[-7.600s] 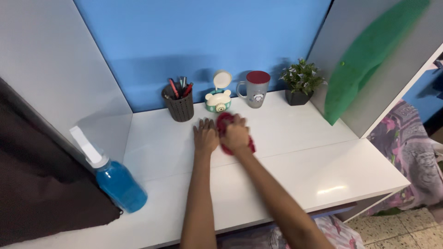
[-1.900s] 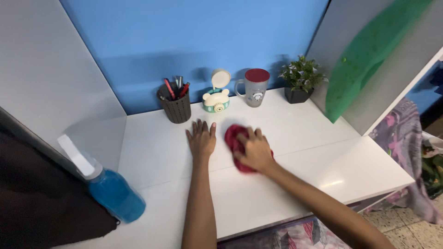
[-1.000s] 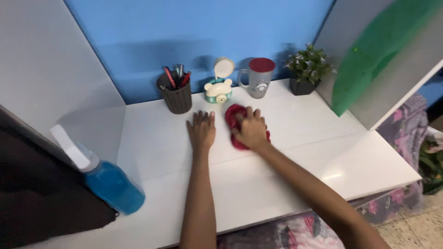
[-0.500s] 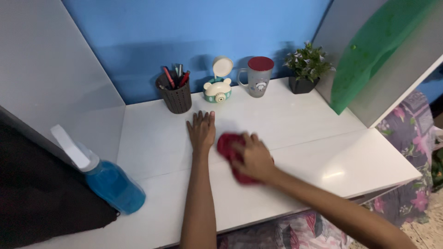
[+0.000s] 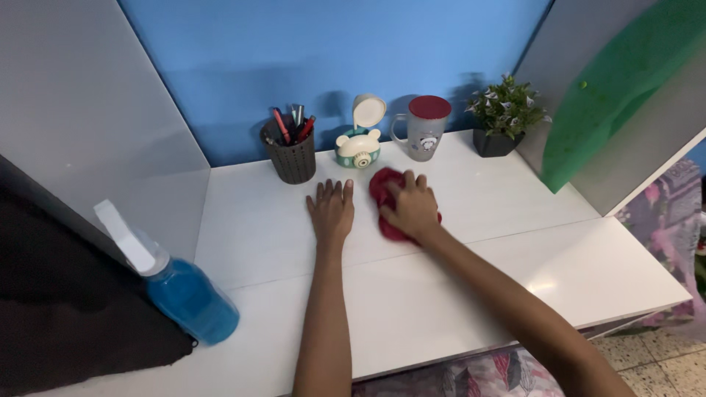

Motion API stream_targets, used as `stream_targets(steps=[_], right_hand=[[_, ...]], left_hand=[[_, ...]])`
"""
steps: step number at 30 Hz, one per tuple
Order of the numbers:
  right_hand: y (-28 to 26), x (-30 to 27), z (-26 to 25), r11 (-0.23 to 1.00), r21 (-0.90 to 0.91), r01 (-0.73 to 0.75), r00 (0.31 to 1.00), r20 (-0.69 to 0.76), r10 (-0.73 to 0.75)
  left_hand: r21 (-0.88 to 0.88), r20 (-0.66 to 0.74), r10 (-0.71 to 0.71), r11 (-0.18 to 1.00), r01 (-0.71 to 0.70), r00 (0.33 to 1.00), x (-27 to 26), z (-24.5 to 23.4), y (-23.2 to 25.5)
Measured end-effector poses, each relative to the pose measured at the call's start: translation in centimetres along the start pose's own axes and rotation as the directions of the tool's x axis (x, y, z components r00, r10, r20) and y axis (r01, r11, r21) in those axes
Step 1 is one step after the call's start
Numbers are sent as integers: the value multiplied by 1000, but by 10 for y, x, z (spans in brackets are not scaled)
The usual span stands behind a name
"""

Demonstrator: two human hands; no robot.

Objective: The person wipes a white shelf with a red cloth, moving a mug and a pen holder aside to reach the surface. They spray cleaner from a blue bottle and continue wiping around the items, then return the mug and pen holder to their original positions.

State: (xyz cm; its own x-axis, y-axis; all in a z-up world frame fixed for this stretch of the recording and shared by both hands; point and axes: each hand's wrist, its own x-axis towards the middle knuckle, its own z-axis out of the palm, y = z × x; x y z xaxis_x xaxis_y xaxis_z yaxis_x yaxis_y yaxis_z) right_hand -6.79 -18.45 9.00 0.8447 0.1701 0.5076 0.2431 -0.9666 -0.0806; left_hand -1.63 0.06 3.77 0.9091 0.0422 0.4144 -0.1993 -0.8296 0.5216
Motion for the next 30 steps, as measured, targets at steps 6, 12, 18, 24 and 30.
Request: stream_targets(steps=[6, 12, 18, 24, 30], right_hand=[[-53, -86, -70, 966, 208, 155, 976, 120, -182], [-47, -87, -66, 930, 274, 246, 954, 103, -282], [-2, 16, 6, 998, 11, -59, 998, 36, 58], [-3, 29, 27, 987, -64, -149, 988, -46, 146], [31, -1, 16, 990, -22, -139, 990, -2, 139]], left_hand=[[-13, 21, 7, 1000, -6, 1000, -2, -3, 1], [-25, 33, 5, 1000, -4, 999, -1, -3, 1], [-19, 29, 1, 1000, 0, 1000, -2, -3, 2], [-43, 29, -34, 998, 35, 999, 3, -2, 1], [-4, 34, 8, 1000, -8, 999, -2, 1, -6]])
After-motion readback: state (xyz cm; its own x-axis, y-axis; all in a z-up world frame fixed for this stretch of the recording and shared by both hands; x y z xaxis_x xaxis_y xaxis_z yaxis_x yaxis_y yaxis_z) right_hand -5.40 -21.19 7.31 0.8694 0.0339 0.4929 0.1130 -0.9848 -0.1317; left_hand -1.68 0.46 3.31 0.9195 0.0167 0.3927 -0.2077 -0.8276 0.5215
